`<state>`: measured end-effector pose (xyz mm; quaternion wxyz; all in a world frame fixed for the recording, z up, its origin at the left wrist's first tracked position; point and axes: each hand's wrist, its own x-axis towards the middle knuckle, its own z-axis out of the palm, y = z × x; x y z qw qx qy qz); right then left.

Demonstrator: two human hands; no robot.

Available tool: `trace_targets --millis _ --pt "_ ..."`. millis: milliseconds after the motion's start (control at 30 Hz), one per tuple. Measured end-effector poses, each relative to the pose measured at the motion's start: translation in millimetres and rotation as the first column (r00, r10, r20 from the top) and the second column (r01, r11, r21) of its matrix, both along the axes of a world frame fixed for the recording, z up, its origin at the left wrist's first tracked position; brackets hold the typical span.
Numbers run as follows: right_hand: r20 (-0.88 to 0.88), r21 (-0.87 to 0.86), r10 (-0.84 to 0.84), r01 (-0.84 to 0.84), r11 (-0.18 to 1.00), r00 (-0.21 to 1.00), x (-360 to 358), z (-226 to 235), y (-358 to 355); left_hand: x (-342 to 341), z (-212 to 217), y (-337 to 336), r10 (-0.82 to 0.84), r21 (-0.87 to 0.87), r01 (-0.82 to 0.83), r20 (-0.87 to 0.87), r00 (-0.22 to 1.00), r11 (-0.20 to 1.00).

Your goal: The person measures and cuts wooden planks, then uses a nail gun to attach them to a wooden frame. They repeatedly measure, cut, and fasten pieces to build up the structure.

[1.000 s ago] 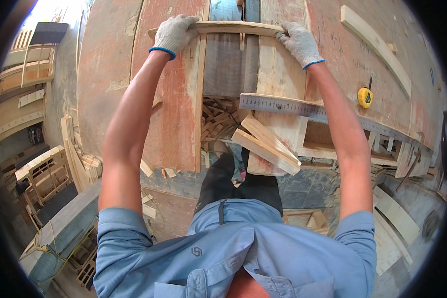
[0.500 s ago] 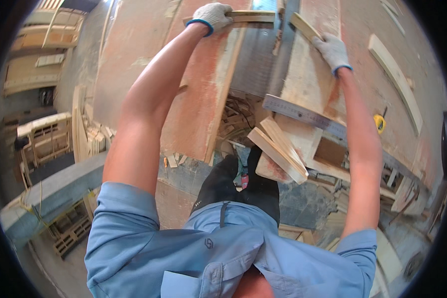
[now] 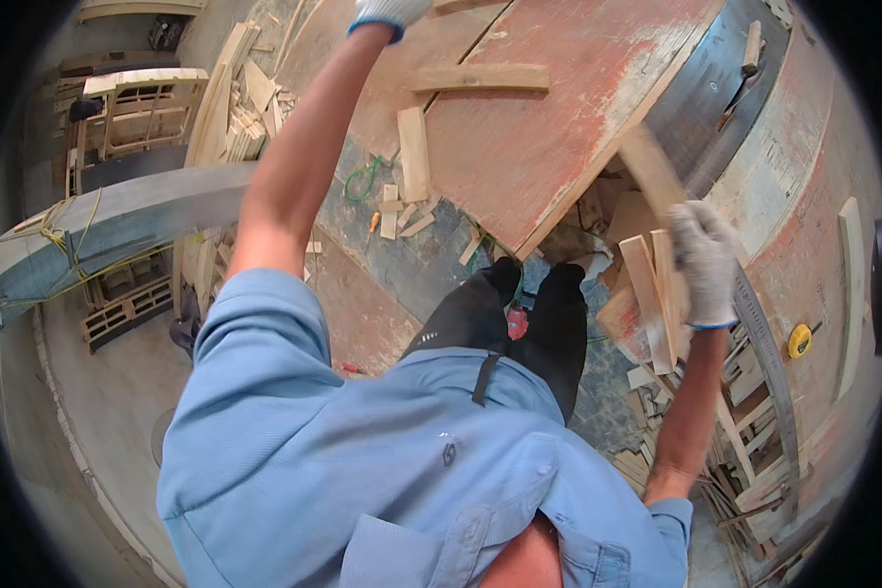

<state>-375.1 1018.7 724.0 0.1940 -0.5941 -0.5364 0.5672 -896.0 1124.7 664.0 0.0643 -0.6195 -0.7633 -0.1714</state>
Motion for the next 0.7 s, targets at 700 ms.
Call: trace_targets --millis 700 --pt "-0.445 -0.287 -0.285 0.166 0.943 0.849 -166.6 -18.1 -122.9 121.9 30.3 -301.2 -0.007 -0.054 -0.075 0.77 -0.638 0.996"
